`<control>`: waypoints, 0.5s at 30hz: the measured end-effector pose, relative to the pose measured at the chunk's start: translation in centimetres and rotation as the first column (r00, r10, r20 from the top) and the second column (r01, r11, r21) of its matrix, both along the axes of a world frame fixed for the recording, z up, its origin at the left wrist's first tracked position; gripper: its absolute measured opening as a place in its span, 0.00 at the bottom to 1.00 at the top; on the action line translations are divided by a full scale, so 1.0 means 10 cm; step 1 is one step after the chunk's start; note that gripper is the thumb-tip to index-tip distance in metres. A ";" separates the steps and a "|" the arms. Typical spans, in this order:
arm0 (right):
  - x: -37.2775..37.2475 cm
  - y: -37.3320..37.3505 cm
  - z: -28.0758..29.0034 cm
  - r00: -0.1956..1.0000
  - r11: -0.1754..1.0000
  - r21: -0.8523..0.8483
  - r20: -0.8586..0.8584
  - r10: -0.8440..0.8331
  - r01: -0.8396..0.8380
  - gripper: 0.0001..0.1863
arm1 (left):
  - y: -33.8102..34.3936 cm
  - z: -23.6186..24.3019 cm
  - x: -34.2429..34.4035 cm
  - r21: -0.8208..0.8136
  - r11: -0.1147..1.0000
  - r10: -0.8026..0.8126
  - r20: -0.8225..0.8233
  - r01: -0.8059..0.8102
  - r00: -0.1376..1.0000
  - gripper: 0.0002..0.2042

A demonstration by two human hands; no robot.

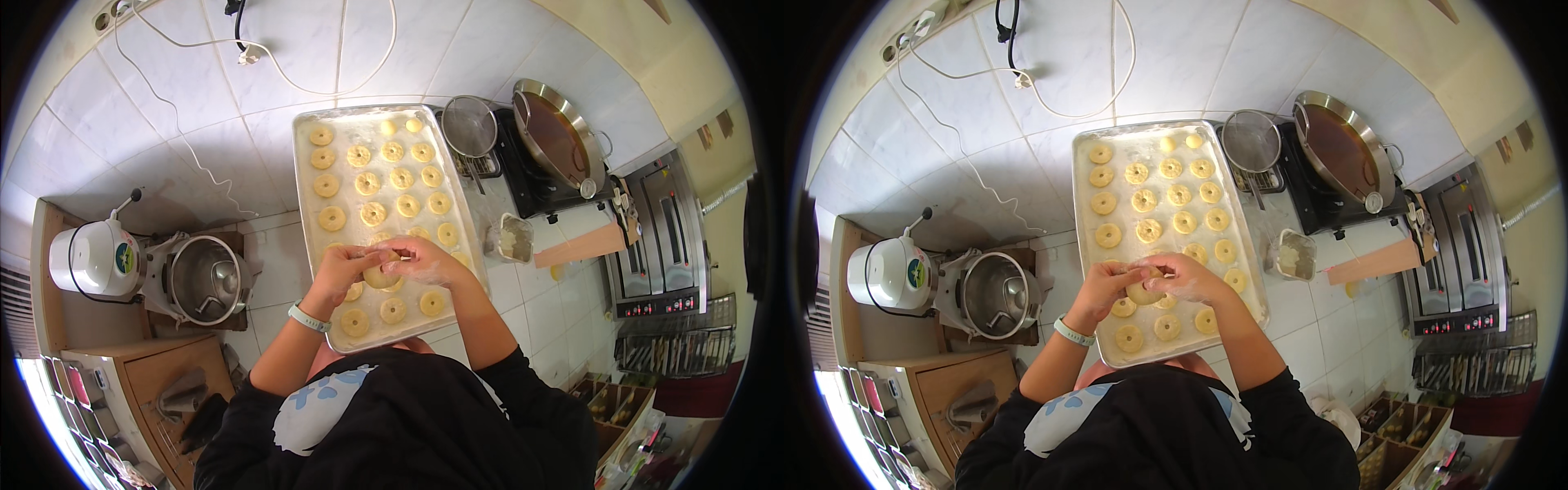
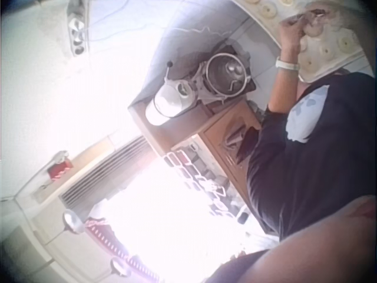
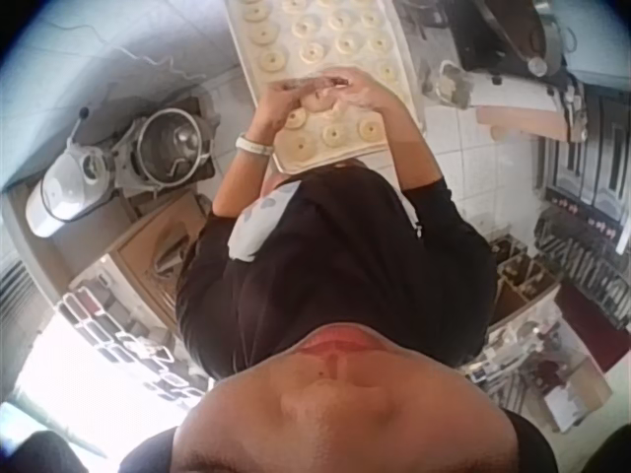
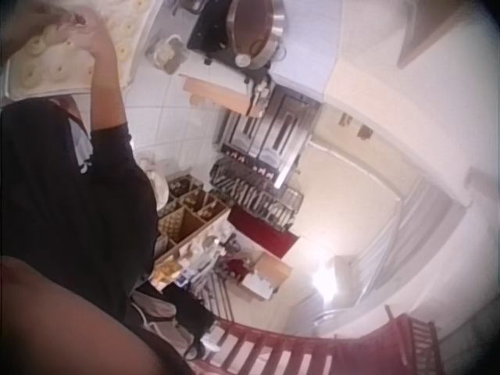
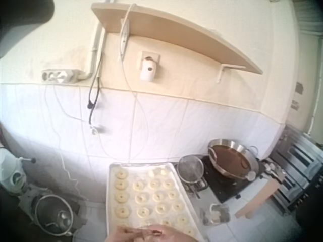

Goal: The person shapes dough pieces into rings on a large baking tray by hand, occasionally dipping their fingers into a small container of flour.

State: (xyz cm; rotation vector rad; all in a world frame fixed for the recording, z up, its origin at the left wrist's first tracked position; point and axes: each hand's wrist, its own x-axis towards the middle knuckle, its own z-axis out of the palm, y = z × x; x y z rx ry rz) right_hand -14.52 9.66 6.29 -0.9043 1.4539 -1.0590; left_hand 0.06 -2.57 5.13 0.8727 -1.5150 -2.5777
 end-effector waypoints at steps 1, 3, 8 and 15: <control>0.00 -0.03 0.04 1.000 1.000 0.000 0.000 0.001 -0.001 0.22 | -0.01 -0.03 -0.02 0.046 0.995 0.092 -0.013 -0.092 0.996 0.13; -0.02 -0.10 0.10 0.989 0.991 -0.007 0.059 -0.136 0.136 0.24 | -0.07 -0.06 -0.02 0.091 0.979 0.186 -0.023 -0.183 0.982 0.14; -0.03 -0.14 0.00 0.996 0.997 -0.017 -0.033 -0.082 0.081 0.27 | -0.10 -0.17 -0.04 0.097 0.986 0.136 -0.029 -0.133 0.990 0.15; -0.11 -0.06 -0.07 0.994 0.994 -0.001 -0.012 -0.108 0.108 0.27 | -0.01 -0.19 -0.10 0.076 0.990 0.121 0.024 -0.122 0.992 0.15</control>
